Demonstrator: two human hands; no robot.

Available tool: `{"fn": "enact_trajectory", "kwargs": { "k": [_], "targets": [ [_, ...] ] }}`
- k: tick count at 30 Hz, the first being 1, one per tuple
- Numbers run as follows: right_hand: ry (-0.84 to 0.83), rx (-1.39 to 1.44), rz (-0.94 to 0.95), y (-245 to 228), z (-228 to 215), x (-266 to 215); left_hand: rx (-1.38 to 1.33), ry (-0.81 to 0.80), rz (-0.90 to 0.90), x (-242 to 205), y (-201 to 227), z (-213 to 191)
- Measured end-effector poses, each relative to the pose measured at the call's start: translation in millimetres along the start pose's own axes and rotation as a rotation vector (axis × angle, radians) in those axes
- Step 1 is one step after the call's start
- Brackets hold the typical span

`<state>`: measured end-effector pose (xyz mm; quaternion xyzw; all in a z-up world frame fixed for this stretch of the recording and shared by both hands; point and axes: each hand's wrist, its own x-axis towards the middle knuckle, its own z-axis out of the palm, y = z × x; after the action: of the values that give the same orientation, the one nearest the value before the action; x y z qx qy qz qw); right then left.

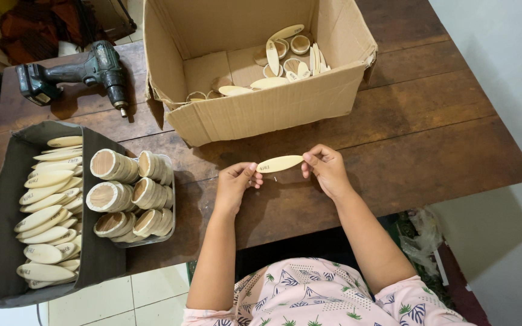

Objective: The person repeatedly picks up small wooden pieces from a cardboard box, briefly holds them, and places them into a tray. The person handles both oval and round wooden pieces one at a time throughout the clip.

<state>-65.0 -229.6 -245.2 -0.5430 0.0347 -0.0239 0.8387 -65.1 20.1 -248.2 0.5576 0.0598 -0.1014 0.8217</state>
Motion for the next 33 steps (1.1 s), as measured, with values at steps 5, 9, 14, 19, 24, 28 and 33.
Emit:
{"fn": "enact_trajectory", "kwargs": {
  "k": [5, 9, 14, 19, 24, 28, 33],
  "targets": [
    [0.016, -0.030, 0.013, -2.5, 1.7, -0.2, -0.014, 0.002, -0.028, -3.6, 5.5, 3.4],
    [0.050, -0.052, 0.041, -6.3, 6.3, -2.9, -0.049, 0.011, -0.038, -5.7, 10.3, 7.1],
    [0.041, -0.069, 0.026, -2.6, 3.8, -0.4, -0.064, 0.006, -0.013, -2.3, 5.6, 4.6],
    [0.021, -0.058, 0.022, -2.3, 2.3, 1.1, -0.083, 0.019, 0.032, -1.6, 3.4, 4.0],
    [0.010, -0.056, 0.059, -9.5, 4.4, -2.8, -0.062, 0.048, 0.026, -11.5, 8.7, 5.5],
    [0.016, -0.074, 0.058, -4.6, 0.5, 0.7, 0.067, 0.057, 0.058, -68.2, 62.7, 12.0],
    [0.022, -0.229, 0.066, 7.0, -2.5, 0.2, 0.075, 0.235, 0.037, -140.9, 143.4, -37.1]
  ]
}}
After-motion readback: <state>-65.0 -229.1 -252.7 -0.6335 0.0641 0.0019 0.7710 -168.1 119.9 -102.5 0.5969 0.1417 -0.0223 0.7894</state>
